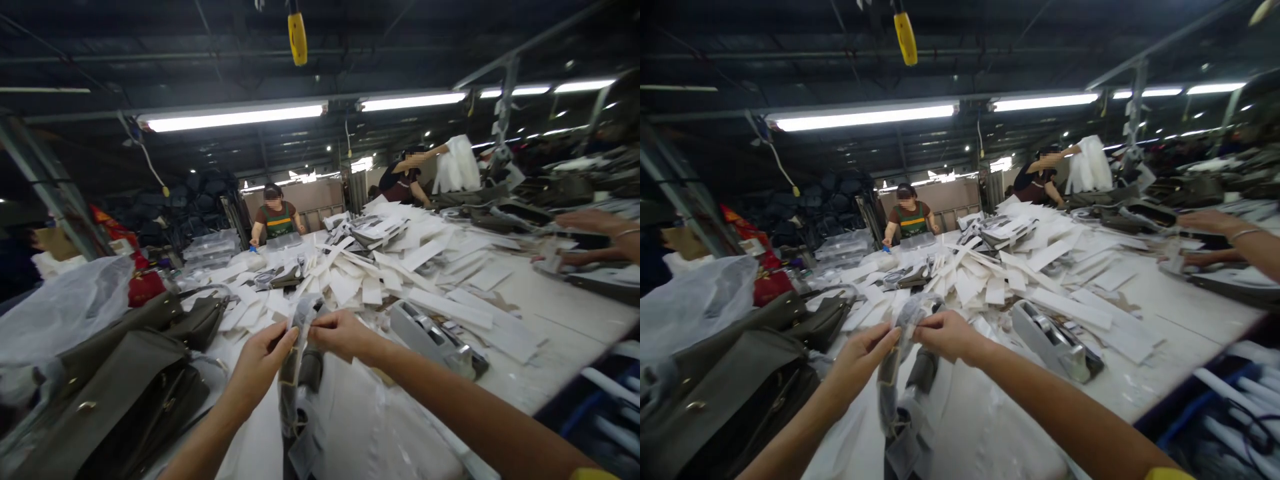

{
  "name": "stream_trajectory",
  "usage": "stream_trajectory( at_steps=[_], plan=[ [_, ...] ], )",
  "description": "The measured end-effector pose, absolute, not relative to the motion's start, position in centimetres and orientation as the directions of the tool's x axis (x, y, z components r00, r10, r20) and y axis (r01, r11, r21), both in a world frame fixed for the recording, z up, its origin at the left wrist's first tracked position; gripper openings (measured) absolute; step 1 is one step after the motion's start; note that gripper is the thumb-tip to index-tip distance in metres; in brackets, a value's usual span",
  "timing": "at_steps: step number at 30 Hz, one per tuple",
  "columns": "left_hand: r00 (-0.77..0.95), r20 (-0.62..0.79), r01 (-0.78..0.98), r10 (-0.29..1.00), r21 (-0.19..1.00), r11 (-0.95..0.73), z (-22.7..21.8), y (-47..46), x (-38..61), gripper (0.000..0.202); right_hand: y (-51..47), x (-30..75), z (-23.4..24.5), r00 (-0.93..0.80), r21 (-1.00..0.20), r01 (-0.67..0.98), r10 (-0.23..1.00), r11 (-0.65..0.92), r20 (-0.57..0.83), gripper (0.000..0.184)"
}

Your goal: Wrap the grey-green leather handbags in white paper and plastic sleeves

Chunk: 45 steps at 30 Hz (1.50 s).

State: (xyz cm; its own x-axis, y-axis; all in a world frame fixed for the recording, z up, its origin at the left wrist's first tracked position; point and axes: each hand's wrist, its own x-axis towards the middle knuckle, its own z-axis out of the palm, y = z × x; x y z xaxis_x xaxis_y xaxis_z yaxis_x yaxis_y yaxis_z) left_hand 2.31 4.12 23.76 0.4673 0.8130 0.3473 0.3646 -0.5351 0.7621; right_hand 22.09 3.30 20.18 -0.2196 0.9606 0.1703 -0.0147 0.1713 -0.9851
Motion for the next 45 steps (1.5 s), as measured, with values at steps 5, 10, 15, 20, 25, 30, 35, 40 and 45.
stream_trajectory(
  at_steps=[5,10,15,20,25,30,35,40,45],
  plan=[
    [0.516,0.396,0.476,0.759,0.605,-0.639,24.0,5.7,1.0,0.042,2.6,21.9,21.9,-0.319,-0.978,-0.2,0.948,-0.056,0.011,0.051],
    [0.577,0.457,0.479,0.677,0.482,-0.734,24.3,6.3,-0.1,0.04,1.5,20.4,22.1,-0.23,-0.955,-0.279,0.972,-0.103,-0.038,0.064],
    [0.578,0.53,0.464,0.621,0.413,-0.784,22.9,6.4,-1.1,0.036,0.7,18.4,20.9,-0.064,-0.937,-0.344,0.997,-0.053,-0.033,0.055],
    [0.523,0.556,0.458,0.646,0.455,-0.763,21.6,6.4,-1.5,0.034,0.7,17.6,20.5,-0.042,-0.922,-0.387,0.999,-0.024,-0.008,0.047],
    [0.443,0.523,0.39,0.728,0.619,-0.682,21.6,4.3,-0.3,0.033,0.6,17.8,20.8,-0.081,-0.944,-0.329,0.997,-0.017,0.01,0.047],
    [0.223,0.265,0.097,0.938,0.952,-0.292,21.5,2.9,1.3,0.089,0.7,18.6,21.2,-0.139,-0.974,-0.226,0.99,-0.02,0.012,0.048],
    [0.183,0.16,-0.181,0.97,0.975,-0.126,21.2,2.1,1.9,0.112,0.8,19.5,21.7,-0.181,-0.99,-0.127,0.983,-0.065,-0.041,0.047],
    [0.2,0.203,-0.215,0.959,0.964,-0.159,20.8,1.6,1.8,0.072,0.5,20.6,21.1,-0.291,-0.912,-0.363,0.953,-0.193,-0.086,0.042],
    [0.2,0.229,-0.17,0.953,0.966,-0.197,20.4,1.3,1.9,0.032,-0.6,19.7,19.8,-0.26,-0.881,-0.467,0.964,-0.071,0.06,0.04]
  ],
)
